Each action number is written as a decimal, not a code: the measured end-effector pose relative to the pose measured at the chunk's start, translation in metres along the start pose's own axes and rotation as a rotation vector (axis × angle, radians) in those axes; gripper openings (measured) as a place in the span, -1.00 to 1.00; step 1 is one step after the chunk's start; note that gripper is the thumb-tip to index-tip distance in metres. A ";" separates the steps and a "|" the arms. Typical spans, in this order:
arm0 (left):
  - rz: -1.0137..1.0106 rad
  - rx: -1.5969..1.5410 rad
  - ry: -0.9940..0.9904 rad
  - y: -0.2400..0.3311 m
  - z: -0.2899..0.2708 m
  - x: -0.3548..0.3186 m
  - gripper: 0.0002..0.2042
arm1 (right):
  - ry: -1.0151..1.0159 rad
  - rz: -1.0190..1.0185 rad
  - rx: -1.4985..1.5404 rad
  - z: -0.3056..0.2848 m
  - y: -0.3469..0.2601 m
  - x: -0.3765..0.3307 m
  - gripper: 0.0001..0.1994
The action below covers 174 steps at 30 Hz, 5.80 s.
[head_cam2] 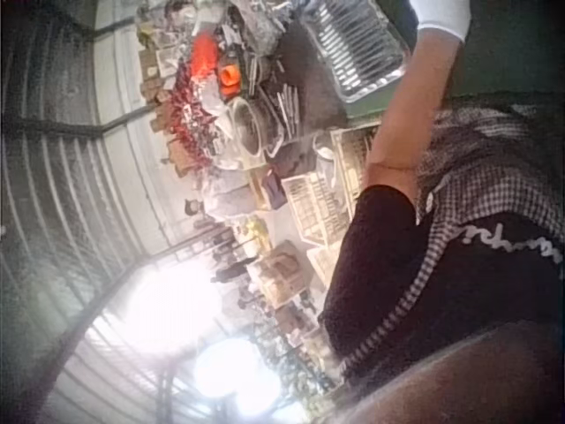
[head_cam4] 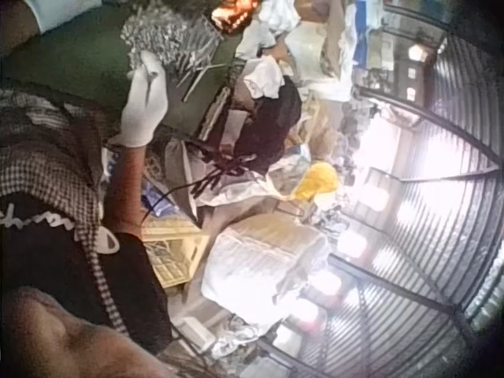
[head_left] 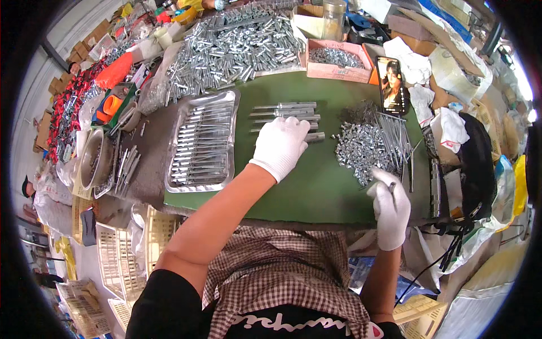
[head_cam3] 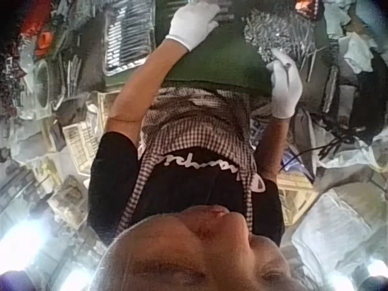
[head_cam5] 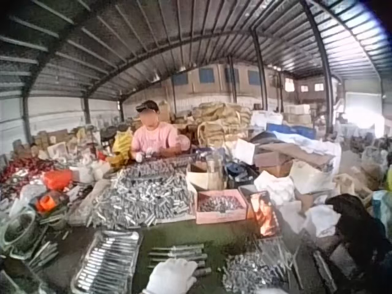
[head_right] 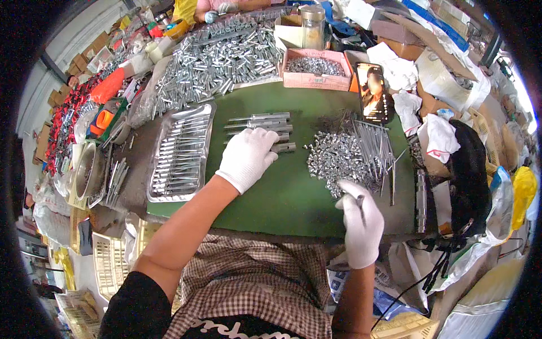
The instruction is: The person assembles metal hardware by hand, inserting metal rods and small fittings into metal tubular casings.
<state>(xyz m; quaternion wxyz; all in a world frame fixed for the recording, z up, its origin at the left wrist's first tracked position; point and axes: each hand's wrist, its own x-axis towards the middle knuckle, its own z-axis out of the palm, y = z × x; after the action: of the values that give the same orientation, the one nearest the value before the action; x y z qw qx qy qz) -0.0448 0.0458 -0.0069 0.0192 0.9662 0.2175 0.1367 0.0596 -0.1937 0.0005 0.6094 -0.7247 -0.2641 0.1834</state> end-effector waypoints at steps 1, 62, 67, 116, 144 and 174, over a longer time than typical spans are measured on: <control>0.001 0.002 0.009 -0.001 0.002 0.000 -0.79 | -0.014 -0.012 -0.009 0.001 0.001 -0.002 -0.72; 0.173 -0.209 -0.030 0.075 -0.016 -0.088 -0.86 | -0.287 -0.302 -0.638 0.016 0.004 -0.014 -0.85; 0.165 -0.217 0.015 0.074 -0.013 -0.090 -0.87 | -0.131 -0.347 -0.560 0.012 0.003 -0.012 -0.83; 0.204 -0.252 -0.050 0.073 -0.016 -0.090 -0.80 | -0.270 -0.301 -0.668 0.014 0.006 -0.011 -0.83; 0.312 -0.023 -0.136 0.093 -0.020 -0.069 -0.93 | 0.037 -0.377 0.680 0.053 0.024 0.000 -0.65; 0.023 -0.078 0.109 -0.004 0.010 -0.004 -0.79 | -0.130 0.126 0.437 0.051 0.006 -0.017 -0.77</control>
<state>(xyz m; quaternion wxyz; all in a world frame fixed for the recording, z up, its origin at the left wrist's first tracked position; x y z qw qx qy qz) -0.0474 0.0481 -0.0185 0.0435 0.9583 0.2014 0.1979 0.0164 -0.1646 -0.0164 0.7209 -0.5773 -0.2112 0.3201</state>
